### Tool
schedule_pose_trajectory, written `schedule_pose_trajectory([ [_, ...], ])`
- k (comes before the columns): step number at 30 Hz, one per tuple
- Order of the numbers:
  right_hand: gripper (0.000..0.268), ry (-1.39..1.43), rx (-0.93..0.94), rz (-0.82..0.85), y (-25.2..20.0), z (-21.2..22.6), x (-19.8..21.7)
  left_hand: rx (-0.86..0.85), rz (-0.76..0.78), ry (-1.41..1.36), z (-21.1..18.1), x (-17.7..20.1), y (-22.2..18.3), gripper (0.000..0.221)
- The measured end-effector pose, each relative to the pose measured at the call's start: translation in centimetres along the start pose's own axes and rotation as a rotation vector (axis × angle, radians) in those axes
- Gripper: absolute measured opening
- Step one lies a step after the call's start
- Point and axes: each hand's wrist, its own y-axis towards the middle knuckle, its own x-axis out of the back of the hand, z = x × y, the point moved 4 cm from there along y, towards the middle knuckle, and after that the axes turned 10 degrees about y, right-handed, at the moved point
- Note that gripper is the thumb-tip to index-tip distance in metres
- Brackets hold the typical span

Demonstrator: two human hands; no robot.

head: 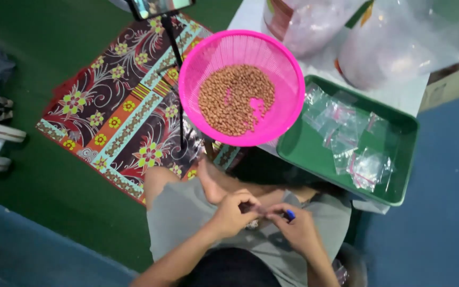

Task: Packaging small peanuts into plastic bags using a spoon

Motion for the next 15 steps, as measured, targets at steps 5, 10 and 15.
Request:
schedule_pose_trajectory([
  [5, 0.013, -0.163, 0.054, 0.037, 1.4, 0.6, -1.1, 0.082, 0.046, -0.110, 1.5, 2.1, -0.1, 0.023],
  [10, 0.017, -0.307, 0.016, -0.001, 1.2, 2.4, -1.0, 0.069, 0.081, -0.038, 1.0, 4.9, 0.1, 0.038],
  [15, 0.018, -0.336, 0.051, -0.082, 1.8, 1.0, -0.8, 0.085, 0.047, -0.024, 2.0, 5.7, 0.4, 0.018],
])
